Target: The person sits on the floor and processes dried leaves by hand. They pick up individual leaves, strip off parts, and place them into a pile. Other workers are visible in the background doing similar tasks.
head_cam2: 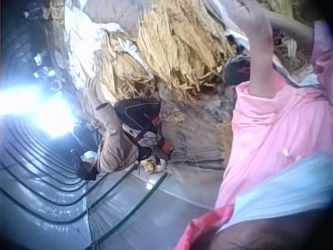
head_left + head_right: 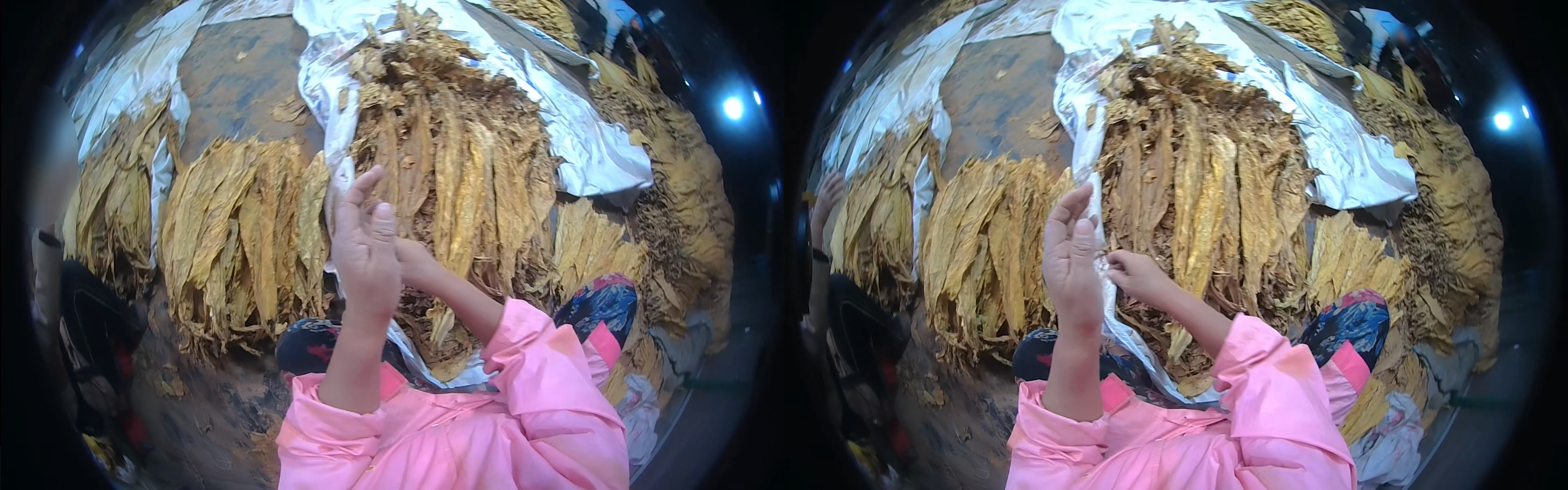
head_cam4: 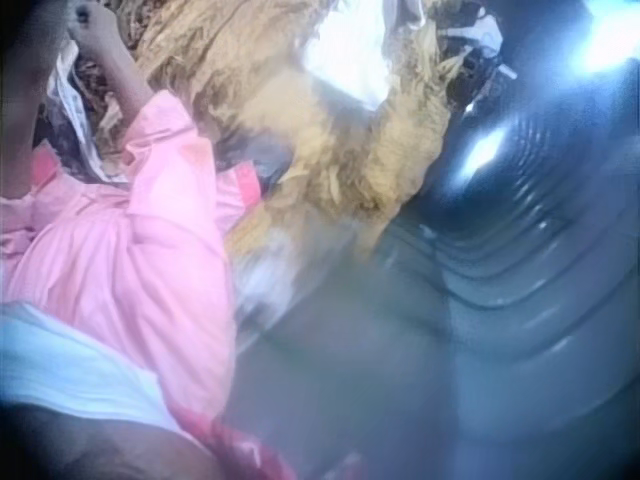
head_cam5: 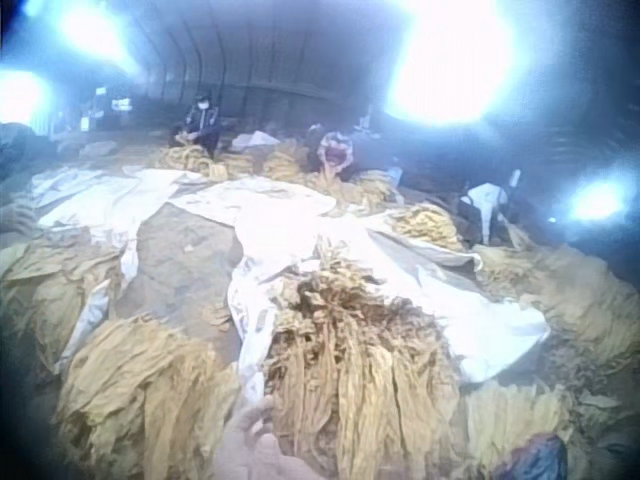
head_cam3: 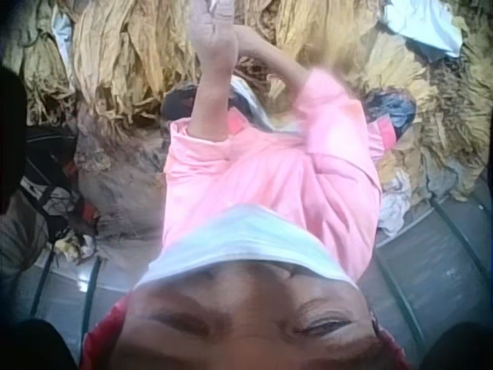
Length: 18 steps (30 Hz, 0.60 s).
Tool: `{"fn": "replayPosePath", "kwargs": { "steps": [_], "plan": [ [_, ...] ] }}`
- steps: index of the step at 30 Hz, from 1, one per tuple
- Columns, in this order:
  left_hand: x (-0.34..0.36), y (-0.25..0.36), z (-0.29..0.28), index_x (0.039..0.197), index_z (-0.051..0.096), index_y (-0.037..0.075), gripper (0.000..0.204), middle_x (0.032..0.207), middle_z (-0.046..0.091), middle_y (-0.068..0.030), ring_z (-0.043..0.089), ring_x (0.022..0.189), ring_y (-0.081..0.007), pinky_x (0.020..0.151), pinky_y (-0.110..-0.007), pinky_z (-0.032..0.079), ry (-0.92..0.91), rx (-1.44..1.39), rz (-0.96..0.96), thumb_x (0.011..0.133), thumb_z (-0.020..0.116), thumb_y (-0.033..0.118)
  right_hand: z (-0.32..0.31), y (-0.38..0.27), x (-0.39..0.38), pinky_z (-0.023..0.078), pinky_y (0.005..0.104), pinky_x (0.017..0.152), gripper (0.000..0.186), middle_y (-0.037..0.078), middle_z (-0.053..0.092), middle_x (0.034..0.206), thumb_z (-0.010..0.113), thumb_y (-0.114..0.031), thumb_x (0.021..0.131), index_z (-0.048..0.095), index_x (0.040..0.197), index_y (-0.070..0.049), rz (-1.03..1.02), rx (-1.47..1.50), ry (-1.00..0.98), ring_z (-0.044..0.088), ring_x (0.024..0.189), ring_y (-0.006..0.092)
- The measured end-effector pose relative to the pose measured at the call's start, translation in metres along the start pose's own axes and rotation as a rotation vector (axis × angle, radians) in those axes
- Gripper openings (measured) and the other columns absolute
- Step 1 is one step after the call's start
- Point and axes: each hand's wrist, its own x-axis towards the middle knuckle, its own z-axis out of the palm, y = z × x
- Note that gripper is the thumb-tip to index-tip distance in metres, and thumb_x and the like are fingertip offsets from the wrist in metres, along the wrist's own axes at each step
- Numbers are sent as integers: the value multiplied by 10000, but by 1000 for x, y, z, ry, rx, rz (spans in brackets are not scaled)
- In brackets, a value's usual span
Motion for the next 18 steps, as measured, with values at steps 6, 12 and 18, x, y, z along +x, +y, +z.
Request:
{"fn": "replayPosePath", "kwargs": {
  "steps": [6,12,18],
  "plan": [
    [-4,-8,18,1141,440,-50,297,1138,486,-118,440,1097,-183,962,-286,305,-34,-9,-94,889,441,108,-112,21,-78,453,243,631,207,55,574,785,528,-93,818,532,1002,-1,220,-161,463,549,676,130],
    [-10,-18,29,1129,467,-29,304,1092,519,-117,486,1032,-175,877,-269,380,-105,161,-90,875,482,137,-110,27,-76,452,363,687,453,173,581,845,586,-291,784,429,1081,12,285,-155,494,577,770,274],
    [-14,-33,33,1086,504,-38,321,1025,564,-152,547,927,-216,793,-286,425,-93,383,-11,846,513,175,-84,43,-56,432,433,764,658,241,441,1078,653,-298,726,306,1161,53,315,-651,621,502,911,395]
  ]
}}
